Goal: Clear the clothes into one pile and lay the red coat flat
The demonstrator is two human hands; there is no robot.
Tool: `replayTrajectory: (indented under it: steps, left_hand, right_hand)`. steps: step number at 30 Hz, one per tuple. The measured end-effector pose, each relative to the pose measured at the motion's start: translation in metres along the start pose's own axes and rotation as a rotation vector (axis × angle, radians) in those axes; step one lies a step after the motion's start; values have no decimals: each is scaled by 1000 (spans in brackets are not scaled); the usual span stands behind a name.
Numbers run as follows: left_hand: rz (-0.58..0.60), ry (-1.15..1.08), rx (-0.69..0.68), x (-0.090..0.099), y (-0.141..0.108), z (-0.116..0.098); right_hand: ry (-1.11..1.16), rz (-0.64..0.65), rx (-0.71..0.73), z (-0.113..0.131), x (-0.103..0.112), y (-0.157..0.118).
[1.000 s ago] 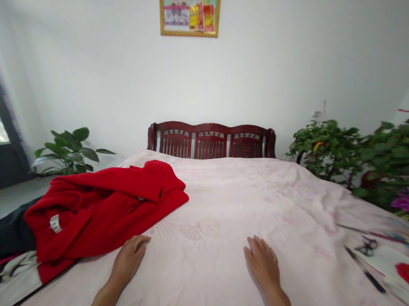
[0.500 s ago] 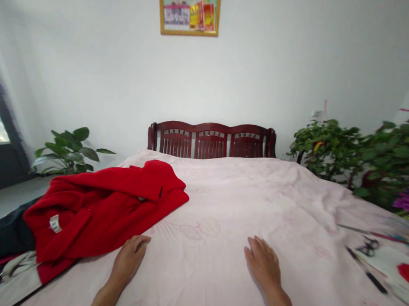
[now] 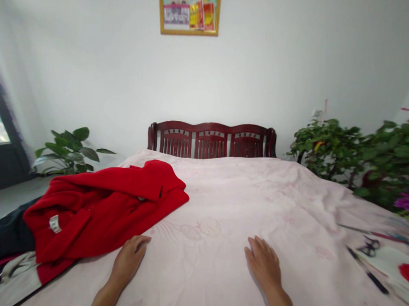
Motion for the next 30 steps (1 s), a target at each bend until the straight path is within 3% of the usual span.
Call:
replayTrajectory:
  steps: [30]
  left_hand:
    - [4, -1, 2, -2, 1, 1]
  right_hand:
    - [46, -40, 2, -2, -2, 0]
Point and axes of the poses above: each hand's wrist, its own y-axis towards the middle knuckle, its own x-axis out of the back of the hand, z = x × y, the point moved 1 cm from there along y, towards the middle knuckle, and after that the axes turned 12 degrees about x, right-handed, at the moved point
